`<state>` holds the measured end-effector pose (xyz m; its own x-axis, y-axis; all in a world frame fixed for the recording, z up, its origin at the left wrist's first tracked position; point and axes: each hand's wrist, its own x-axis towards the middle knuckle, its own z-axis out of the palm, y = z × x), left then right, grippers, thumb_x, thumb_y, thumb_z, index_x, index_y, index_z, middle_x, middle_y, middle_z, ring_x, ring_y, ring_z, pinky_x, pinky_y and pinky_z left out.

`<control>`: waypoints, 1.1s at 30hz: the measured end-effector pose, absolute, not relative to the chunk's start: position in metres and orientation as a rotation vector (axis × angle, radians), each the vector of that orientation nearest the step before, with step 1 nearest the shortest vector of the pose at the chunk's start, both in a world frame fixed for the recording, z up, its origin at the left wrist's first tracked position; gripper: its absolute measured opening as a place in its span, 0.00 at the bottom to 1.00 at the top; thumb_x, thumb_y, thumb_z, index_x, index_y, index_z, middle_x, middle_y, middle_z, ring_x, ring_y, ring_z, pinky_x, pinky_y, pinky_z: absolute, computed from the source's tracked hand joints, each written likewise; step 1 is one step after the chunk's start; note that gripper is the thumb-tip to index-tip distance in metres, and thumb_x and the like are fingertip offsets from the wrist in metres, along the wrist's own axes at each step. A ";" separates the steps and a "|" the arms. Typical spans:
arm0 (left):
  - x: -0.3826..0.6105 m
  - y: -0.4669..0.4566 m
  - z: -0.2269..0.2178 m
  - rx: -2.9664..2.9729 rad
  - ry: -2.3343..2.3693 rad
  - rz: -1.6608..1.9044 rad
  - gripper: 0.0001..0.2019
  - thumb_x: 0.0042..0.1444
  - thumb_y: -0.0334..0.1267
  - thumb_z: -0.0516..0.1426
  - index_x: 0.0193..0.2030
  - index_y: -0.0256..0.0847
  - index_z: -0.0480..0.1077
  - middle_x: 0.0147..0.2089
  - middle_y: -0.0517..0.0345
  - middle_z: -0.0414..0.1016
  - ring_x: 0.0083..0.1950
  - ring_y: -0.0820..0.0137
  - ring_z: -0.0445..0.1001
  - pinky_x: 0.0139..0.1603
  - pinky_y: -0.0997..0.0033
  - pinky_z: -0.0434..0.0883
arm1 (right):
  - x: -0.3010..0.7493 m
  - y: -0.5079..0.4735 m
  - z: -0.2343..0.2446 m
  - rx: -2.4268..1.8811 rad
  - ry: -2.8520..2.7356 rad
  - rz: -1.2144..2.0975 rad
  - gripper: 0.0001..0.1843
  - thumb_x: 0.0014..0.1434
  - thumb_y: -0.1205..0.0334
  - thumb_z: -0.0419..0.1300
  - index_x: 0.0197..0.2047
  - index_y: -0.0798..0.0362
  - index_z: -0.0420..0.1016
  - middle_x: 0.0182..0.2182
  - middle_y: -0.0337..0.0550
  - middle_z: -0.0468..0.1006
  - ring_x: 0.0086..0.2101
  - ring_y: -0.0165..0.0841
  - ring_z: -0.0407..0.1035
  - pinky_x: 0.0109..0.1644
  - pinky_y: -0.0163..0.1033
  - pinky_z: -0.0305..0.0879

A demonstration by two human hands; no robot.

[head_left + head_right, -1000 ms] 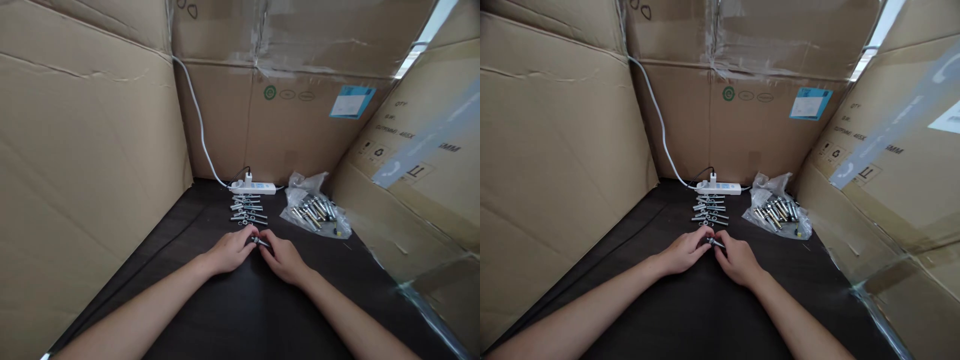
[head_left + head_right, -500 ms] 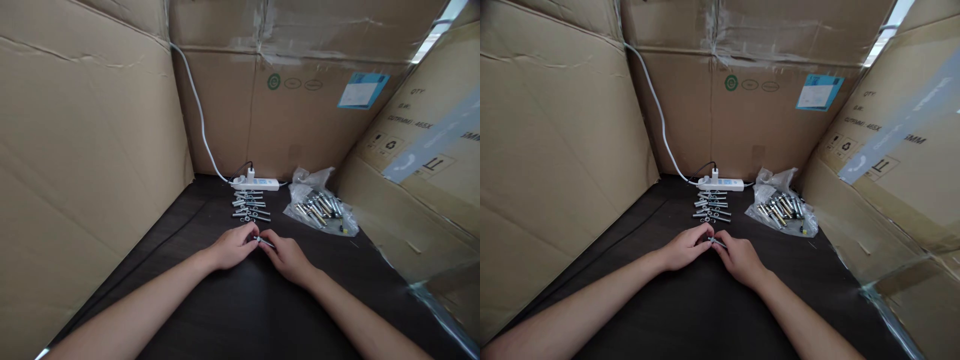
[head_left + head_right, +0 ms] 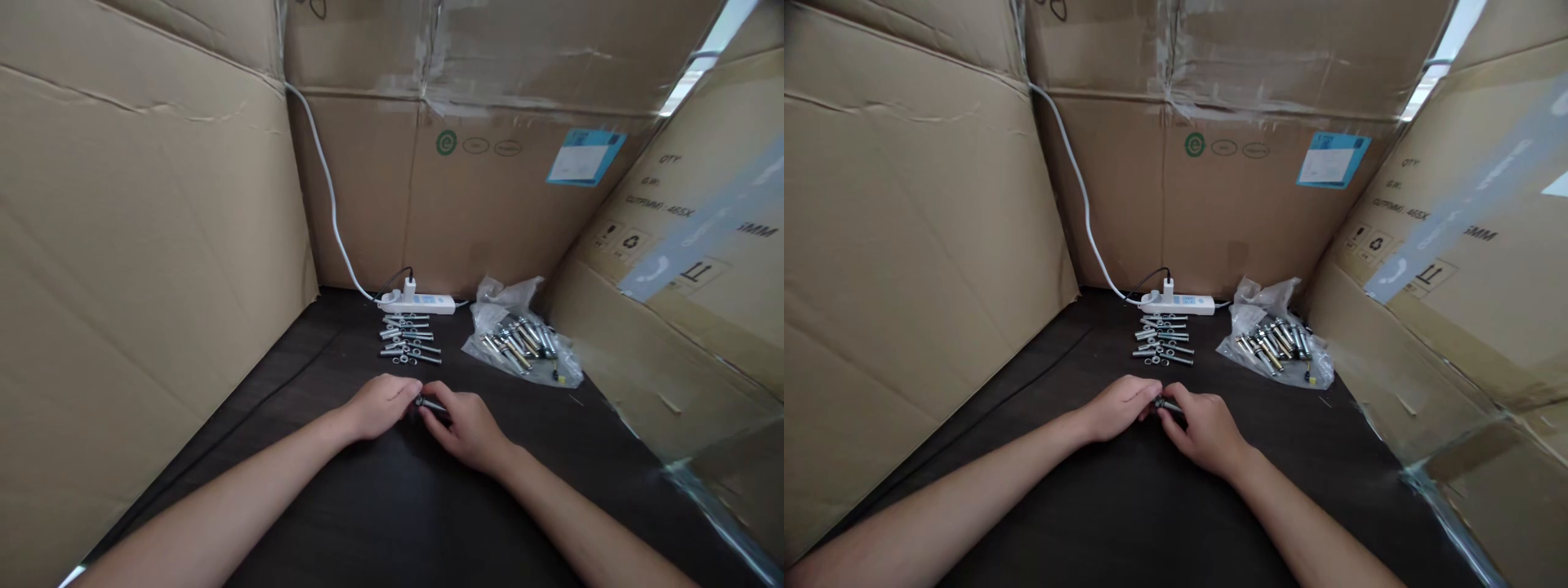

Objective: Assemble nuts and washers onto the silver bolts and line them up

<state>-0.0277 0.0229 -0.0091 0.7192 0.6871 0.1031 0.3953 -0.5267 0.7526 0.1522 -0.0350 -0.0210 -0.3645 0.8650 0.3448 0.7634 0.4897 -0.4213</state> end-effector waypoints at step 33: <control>-0.027 0.020 -0.011 2.067 0.737 0.647 0.04 0.56 0.35 0.51 0.39 0.40 0.62 0.33 0.62 0.64 0.34 0.73 0.62 0.36 0.75 0.62 | 0.153 -0.034 -0.023 -1.374 -2.069 0.278 0.09 0.58 0.61 0.54 0.42 0.50 0.66 0.23 0.36 0.74 0.22 0.30 0.69 0.27 0.31 0.60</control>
